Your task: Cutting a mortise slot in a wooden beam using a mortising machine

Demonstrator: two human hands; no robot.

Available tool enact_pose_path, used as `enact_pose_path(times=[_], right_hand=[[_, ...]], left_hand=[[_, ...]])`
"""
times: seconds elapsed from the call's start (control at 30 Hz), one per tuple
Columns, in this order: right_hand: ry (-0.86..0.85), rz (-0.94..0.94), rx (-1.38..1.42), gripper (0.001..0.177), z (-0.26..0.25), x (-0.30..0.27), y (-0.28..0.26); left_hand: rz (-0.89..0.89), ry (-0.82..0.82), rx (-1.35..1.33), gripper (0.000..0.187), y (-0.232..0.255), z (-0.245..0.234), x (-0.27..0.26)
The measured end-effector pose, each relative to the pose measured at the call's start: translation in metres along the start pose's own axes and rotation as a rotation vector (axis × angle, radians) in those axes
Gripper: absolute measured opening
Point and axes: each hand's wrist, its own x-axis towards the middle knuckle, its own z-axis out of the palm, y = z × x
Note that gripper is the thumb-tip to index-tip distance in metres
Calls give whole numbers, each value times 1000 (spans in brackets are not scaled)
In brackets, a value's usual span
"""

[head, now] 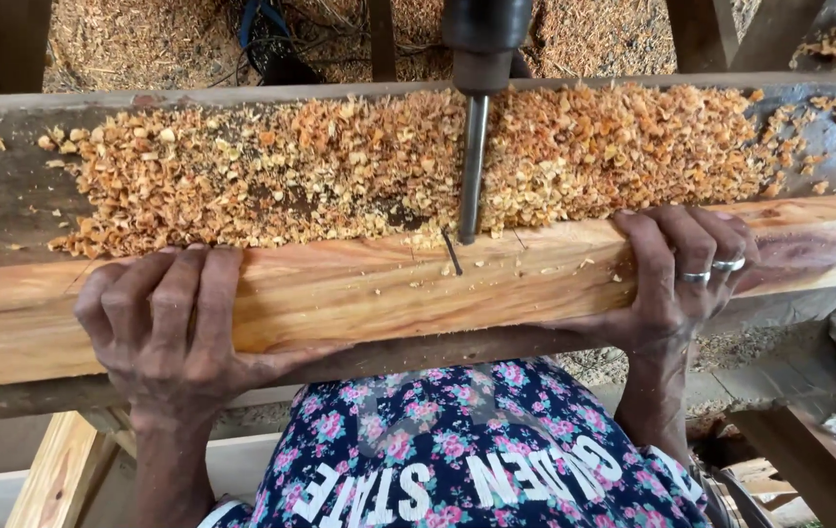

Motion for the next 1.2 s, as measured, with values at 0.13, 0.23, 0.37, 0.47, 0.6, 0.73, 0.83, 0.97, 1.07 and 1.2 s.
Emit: enact_pose_path(times=[0.13, 0.23, 0.37, 0.47, 0.6, 0.73, 0.83, 0.97, 1.07, 1.2], right_hand=[[-44, 33, 25, 82, -2, -11, 5], [-77, 16, 10, 90, -2, -22, 6], [-133, 58, 32, 101, -6, -54, 3], [-101, 56, -11, 86, -5, -55, -2], [-82, 40, 38, 100, -1, -64, 7], [-86, 45, 48, 96, -1, -59, 6], [-70, 43, 40, 97, 1, -54, 6], [-76, 46, 43, 95, 0, -50, 5], [-62, 45, -4, 83, -3, -37, -2], [-59, 40, 0, 89, -1, -40, 3]], left_hand=[[-21, -37, -9, 115, 6, -1, -11], [-50, -71, -32, 113, 14, -3, -25], [-65, -84, -75, 98, 27, -8, -39], [-43, -88, -73, 94, 26, -9, -39], [-26, -118, -60, 100, 24, -11, -39], [-16, -92, -57, 95, 20, -9, -30], [-7, -74, -52, 96, 16, -6, -25], [-15, -104, -28, 95, 15, -9, -20], [-5, -86, -54, 97, 13, -7, -20], [-8, -93, -51, 100, 11, -6, -19]])
